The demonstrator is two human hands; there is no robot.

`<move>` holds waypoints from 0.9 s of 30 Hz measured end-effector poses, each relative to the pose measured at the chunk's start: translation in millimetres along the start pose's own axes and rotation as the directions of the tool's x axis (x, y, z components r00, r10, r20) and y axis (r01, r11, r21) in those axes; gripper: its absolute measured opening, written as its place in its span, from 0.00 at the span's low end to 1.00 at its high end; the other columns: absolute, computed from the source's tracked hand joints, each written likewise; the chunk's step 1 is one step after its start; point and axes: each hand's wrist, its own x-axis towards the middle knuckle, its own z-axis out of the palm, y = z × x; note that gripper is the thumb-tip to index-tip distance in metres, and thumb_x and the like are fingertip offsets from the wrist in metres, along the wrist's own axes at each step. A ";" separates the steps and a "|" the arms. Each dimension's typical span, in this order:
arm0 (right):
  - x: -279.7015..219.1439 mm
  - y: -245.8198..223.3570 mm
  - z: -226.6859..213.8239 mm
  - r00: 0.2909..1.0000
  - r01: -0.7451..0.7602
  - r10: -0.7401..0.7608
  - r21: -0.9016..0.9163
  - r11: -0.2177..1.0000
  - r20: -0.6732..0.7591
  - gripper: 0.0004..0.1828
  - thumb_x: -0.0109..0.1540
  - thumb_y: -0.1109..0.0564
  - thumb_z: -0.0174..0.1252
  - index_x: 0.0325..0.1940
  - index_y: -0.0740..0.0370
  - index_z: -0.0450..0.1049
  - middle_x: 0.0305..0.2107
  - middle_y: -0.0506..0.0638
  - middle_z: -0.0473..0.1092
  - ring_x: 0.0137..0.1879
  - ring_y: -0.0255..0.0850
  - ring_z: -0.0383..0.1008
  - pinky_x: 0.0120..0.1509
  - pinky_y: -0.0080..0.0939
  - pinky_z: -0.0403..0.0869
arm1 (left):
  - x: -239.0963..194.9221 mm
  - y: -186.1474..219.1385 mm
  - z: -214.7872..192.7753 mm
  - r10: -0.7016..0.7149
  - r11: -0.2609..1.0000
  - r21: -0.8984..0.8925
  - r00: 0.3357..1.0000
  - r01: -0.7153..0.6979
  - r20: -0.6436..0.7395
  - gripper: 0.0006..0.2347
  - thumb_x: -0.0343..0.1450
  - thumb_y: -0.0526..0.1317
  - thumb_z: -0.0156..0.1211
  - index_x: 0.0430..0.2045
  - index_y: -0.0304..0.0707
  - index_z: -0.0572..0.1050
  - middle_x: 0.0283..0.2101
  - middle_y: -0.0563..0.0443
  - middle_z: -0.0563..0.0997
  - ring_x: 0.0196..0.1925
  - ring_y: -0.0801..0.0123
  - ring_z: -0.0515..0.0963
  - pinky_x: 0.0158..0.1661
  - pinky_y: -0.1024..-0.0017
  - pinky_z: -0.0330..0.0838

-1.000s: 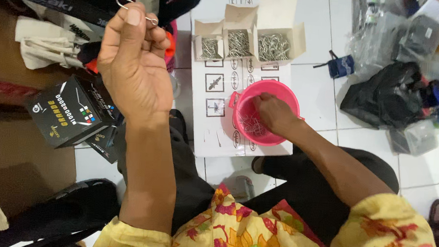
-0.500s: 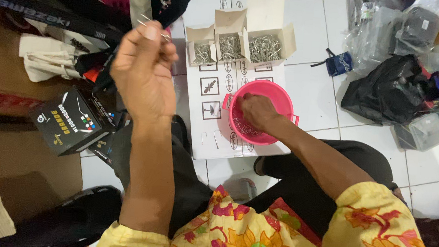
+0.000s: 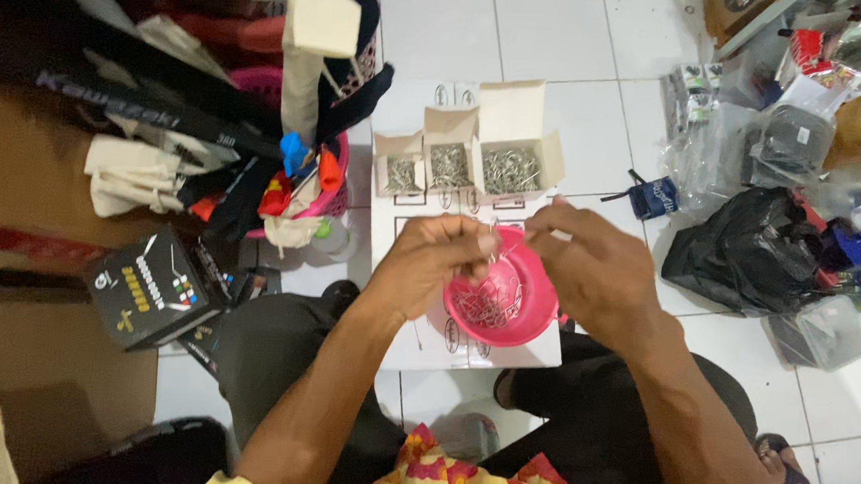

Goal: The person sits on the floor and repeatedly picks up small metal hooks from a pink bowl, bends or twists them by hand, and places them into small cardboard boxes. The workspace includes several open boxes and a pink bowl filled with hooks.

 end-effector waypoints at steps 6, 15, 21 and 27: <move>1.7 0.8 -2.5 0.970 0.212 -0.224 -0.122 0.970 -0.098 0.07 0.65 0.66 0.60 0.33 0.61 0.80 0.35 0.55 0.76 0.39 0.50 0.80 0.61 0.56 0.79 | 12.7 -13.9 0.7 -0.086 0.982 -0.154 0.985 0.110 0.150 0.06 0.71 0.31 0.65 0.34 0.23 0.78 0.27 0.43 0.80 0.26 0.67 0.85 0.30 0.73 0.83; 12.9 -10.6 -10.0 0.951 0.285 -0.292 -0.073 0.956 -0.102 0.10 0.67 0.67 0.54 0.31 0.64 0.77 0.34 0.57 0.76 0.38 0.52 0.80 0.64 0.59 0.74 | 8.6 -22.9 -2.6 -0.147 0.977 -0.124 0.973 0.171 0.179 0.08 0.69 0.29 0.67 0.36 0.17 0.78 0.29 0.38 0.81 0.26 0.64 0.86 0.29 0.72 0.83; 6.8 -11.1 2.1 0.975 0.175 -0.186 -0.092 0.980 -0.124 0.09 0.67 0.65 0.55 0.35 0.63 0.79 0.36 0.58 0.77 0.39 0.54 0.81 0.61 0.56 0.76 | 6.0 -17.0 3.2 -0.048 0.992 -0.114 0.991 0.062 0.126 0.07 0.66 0.29 0.68 0.32 0.19 0.78 0.27 0.40 0.80 0.25 0.68 0.84 0.29 0.76 0.82; -9.1 -11.1 -1.4 0.990 -0.061 0.058 -0.024 0.998 -0.128 0.06 0.65 0.56 0.60 0.41 0.60 0.79 0.34 0.54 0.76 0.36 0.55 0.80 0.43 0.56 0.78 | 12.8 -20.7 0.3 0.219 0.972 -0.077 0.975 -0.220 -0.028 0.07 0.67 0.30 0.69 0.30 0.22 0.77 0.30 0.39 0.79 0.30 0.68 0.82 0.32 0.75 0.79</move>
